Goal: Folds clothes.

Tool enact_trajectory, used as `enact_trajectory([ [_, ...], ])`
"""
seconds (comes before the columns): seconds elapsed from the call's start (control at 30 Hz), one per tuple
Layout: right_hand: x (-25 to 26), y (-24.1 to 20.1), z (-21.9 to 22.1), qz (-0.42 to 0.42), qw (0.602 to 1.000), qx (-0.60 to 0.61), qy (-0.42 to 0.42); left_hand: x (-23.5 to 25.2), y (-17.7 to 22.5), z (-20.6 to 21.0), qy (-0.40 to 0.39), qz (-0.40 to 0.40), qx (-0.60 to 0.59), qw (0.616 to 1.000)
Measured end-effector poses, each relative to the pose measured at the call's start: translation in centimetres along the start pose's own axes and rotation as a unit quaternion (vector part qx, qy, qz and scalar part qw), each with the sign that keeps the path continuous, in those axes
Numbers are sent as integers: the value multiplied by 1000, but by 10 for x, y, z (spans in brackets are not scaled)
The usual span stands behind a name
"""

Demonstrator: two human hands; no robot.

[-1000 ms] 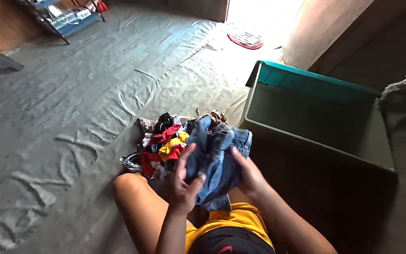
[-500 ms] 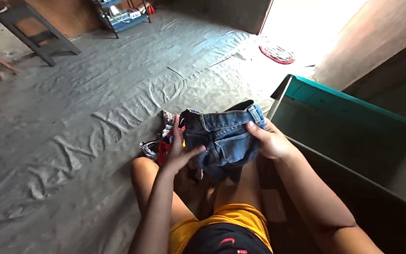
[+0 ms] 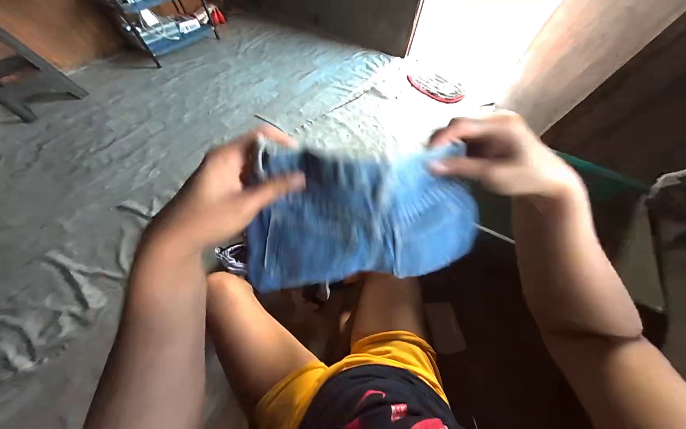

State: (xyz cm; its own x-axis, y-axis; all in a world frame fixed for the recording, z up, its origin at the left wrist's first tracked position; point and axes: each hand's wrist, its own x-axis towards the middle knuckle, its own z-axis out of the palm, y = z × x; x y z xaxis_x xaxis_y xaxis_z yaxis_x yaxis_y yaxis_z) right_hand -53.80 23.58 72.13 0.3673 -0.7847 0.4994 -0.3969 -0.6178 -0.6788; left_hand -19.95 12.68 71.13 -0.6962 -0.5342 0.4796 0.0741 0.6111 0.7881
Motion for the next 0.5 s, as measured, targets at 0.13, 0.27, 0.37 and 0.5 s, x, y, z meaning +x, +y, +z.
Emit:
enact_trajectory([
  [0.13, 26, 15, 15, 113, 990, -53, 59, 14, -27, -3, 147, -60, 137, 978],
  [0.27, 51, -1, 32, 157, 983, 32, 85, 10, -20, -3, 200, -65, 103, 972],
  [0.37, 79, -10, 54, 233, 951, 181, 93, 8, -5, 30, 146, -48, 55, 987],
  [0.5, 91, 20, 89, 166, 970, 170, 53, 2, -23, 48, 45, -64, 26, 997],
])
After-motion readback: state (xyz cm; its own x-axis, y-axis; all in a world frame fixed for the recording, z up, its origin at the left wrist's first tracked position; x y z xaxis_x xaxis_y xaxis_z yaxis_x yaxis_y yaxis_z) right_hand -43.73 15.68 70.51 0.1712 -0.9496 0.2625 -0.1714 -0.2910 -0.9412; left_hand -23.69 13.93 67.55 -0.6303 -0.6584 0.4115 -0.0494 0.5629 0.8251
